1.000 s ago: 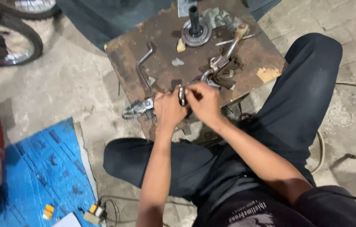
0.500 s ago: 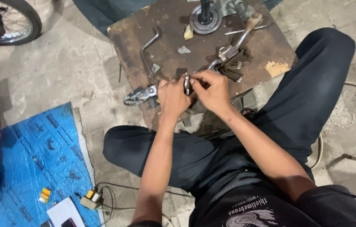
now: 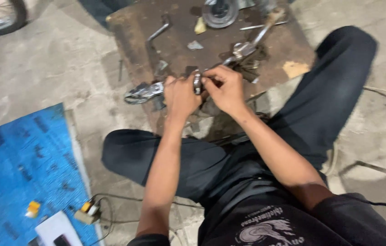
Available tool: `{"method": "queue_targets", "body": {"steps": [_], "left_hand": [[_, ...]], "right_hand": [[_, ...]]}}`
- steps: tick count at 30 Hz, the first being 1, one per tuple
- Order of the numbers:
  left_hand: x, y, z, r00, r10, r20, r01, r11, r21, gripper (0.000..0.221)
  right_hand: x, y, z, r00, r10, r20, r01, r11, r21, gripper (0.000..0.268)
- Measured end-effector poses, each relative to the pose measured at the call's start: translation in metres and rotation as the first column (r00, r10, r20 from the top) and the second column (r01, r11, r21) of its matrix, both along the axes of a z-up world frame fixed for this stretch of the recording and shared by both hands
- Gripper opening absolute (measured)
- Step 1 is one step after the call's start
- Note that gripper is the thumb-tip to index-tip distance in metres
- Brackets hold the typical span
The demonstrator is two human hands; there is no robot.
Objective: Fitting a small spring into a mechanical lever assembly on a wooden block.
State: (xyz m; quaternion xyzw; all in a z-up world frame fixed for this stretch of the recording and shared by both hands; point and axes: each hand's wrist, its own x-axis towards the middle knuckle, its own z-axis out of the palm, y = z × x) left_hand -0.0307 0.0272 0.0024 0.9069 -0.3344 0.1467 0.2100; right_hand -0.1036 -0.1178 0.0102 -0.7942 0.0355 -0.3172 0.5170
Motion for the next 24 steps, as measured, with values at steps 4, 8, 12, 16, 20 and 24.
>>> {"method": "queue_targets", "body": {"steps": [4,8,12,16,20,24], "left_hand": [[0.006,-0.002,-0.011,1.000,-0.013,0.003,0.013,1.000,0.013,0.060],[0.006,-0.001,-0.012,0.999,-0.005,0.034,0.006,1.000,-0.022,0.053],[0.010,0.001,-0.020,1.000,0.000,0.022,0.000,1.000,-0.011,0.054],[0.008,0.001,-0.013,0.999,-0.003,0.035,0.004,1.000,-0.030,0.055],[0.003,0.001,-0.004,0.999,-0.020,0.049,0.022,0.999,-0.046,0.046],[0.007,-0.001,-0.015,0.999,-0.031,0.038,0.033,0.998,-0.058,0.049]], "right_hand": [[0.000,0.002,0.005,1.000,-0.025,0.011,0.025,1.000,0.001,0.014],[0.002,0.004,0.003,1.000,-0.007,0.019,0.006,0.999,0.045,0.015],[0.004,0.005,0.003,0.999,-0.017,0.032,0.018,0.999,-0.040,0.014],[0.004,0.007,-0.001,0.999,0.015,0.050,-0.013,0.999,-0.040,0.015],[0.004,0.003,-0.003,0.999,0.031,0.034,-0.031,1.000,0.002,0.014],[0.005,0.003,-0.007,0.999,0.041,0.018,-0.042,0.996,0.075,0.011]]}}
